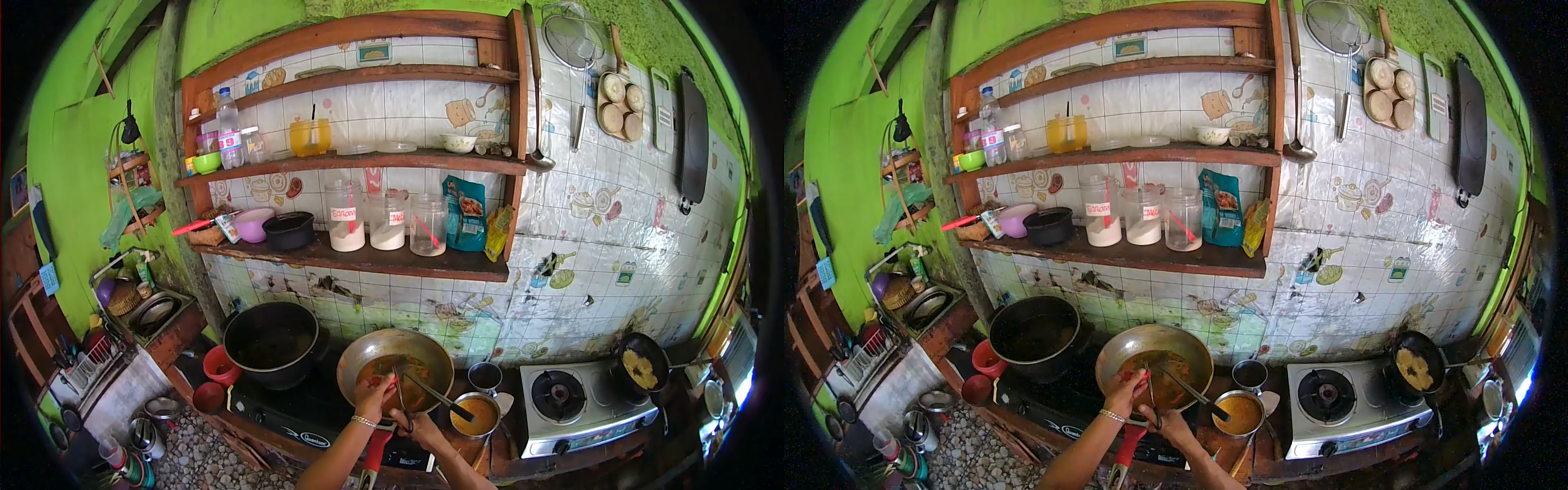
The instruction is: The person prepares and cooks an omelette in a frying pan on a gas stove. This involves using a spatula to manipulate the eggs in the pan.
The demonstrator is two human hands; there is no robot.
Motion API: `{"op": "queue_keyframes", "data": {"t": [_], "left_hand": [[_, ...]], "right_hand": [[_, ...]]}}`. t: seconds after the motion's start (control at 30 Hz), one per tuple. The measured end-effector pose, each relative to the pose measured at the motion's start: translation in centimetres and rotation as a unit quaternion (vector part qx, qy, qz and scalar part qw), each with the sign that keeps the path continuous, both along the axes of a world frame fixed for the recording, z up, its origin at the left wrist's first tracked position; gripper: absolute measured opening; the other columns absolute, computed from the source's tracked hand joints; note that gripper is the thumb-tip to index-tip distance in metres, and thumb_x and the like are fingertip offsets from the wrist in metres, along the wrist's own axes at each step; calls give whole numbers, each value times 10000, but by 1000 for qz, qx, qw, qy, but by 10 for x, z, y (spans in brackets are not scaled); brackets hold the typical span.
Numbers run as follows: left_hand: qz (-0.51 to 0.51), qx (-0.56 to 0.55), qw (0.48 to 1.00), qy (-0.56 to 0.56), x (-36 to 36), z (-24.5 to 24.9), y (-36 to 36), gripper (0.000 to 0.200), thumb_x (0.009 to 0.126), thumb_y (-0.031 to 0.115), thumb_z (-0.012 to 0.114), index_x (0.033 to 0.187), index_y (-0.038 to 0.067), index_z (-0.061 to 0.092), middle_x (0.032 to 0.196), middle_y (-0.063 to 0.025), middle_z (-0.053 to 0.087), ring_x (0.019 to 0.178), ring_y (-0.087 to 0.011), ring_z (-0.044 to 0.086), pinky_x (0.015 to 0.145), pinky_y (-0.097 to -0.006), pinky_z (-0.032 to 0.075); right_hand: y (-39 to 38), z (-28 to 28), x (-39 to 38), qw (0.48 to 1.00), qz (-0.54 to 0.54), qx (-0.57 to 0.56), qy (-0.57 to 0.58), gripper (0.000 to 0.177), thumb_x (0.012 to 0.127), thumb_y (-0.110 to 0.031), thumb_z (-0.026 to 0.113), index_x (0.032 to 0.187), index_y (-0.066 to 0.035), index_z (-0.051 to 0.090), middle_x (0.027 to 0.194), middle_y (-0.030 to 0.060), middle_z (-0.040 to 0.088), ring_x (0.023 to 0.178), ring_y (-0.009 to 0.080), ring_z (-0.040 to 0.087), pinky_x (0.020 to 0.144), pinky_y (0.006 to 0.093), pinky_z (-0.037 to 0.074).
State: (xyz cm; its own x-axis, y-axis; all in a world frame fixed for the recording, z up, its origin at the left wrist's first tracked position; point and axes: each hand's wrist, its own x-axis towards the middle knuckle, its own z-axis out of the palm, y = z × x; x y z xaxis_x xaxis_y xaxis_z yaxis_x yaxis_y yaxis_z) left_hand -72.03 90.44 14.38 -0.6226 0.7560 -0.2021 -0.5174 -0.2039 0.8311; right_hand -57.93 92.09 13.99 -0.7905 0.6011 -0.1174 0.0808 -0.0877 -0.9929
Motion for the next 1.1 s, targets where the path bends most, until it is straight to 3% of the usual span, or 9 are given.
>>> {"op": "queue_keyframes", "data": {"t": [0.1, 0.17, 0.27, 0.47, 0.7, 0.9, 0.97, 1.1], "left_hand": [[3, -8, 1000, 4, -1, 2, 0, 263, 720, 153, 709, 853, 77, 495, 832, -31, 575, 728, -110, 564, 636, -235, 506], [4, -46, 999, -1, -6, -3, 4, 275, 710, 180, 722, 847, 86, 503, 806, -24, 567, 654, -90, 530, 575, -216, 479], [6, -64, 997, 31, -3, 2, 4, 280, 707, 202, 727, 839, 91, 507, 772, -10, 555, 599, -79, 491, 540, -209, 448], [-32, -51, 998, 33, -5, -6, 6, 232, 735, 222, 703, 847, 85, 554, 750, 7, 551, 597, -75, 490, 551, -212, 455], [-91, -29, 994, 54, -10, 0, -12, 163, 799, 209, 632, 850, 57, 601, 733, 5, 565, 645, -78, 536, 605, -213, 496], [-104, -33, 989, 99, -13, 2, -15, 144, 803, 192, 625, 863, 62, 612, 763, 11, 582, 645, -66, 538, 584, -195, 480], [-105, -26, 991, 79, -14, 1, -13, 151, 799, 201, 631, 860, 64, 612, 743, 12, 578, 638, -67, 537, 586, -195, 479], [-86, -15, 995, 49, -13, -2, -9, 180, 776, 227, 659, 846, 68, 613, 716, 9, 571, 636, -83, 545, 586, -216, 491]], "right_hand": [[1, 2, 1, 1000, -11, 16, 8, 485, 779, -578, 506, 727, -97, 476, 583, -5, 458, 438, 46, 337, 367, 181, 196], [6, -6, 2, 995, 32, -70, -57, 493, 780, -580, 502, 716, -92, 485, 580, -8, 452, 442, 48, 334, 367, 191, 192], [4, -10, 0, 994, 43, -94, -39, 499, 782, -584, 494, 722, -89, 487, 578, -9, 447, 447, 48, 331, 368, 193, 193], [-6, 9, 2, 999, 9, -30, -36, 487, 768, -593, 504, 718, -109, 478, 558, -22, 438, 449, 44, 328, 371, 182, 181], [7, -7, 5, 998, -13, -44, -39, 466, 757, -579, 533, 689, -129, 435, 543, -29, 428, 419, 43, 321, 349, 190, 177], [-1, 2, 2, 997, -57, -26, 48, 436, 766, -545, 551, 709, -124, 452, 546, -28, 427, 426, 38, 361, 344, 183, 191], [10, -6, 4, 999, -15, -28, -32, 497, 753, -584, 542, 719, -89, 504, 601, -25, 458, 492, 50, 375, 381, 202, 238], [13, -2, 7, 992, 66, -105, -25, 509, 755, -615, 503, 738, -107, 474, 618, -8, 475, 472, 43, 354, 372, 176, 206]]}}
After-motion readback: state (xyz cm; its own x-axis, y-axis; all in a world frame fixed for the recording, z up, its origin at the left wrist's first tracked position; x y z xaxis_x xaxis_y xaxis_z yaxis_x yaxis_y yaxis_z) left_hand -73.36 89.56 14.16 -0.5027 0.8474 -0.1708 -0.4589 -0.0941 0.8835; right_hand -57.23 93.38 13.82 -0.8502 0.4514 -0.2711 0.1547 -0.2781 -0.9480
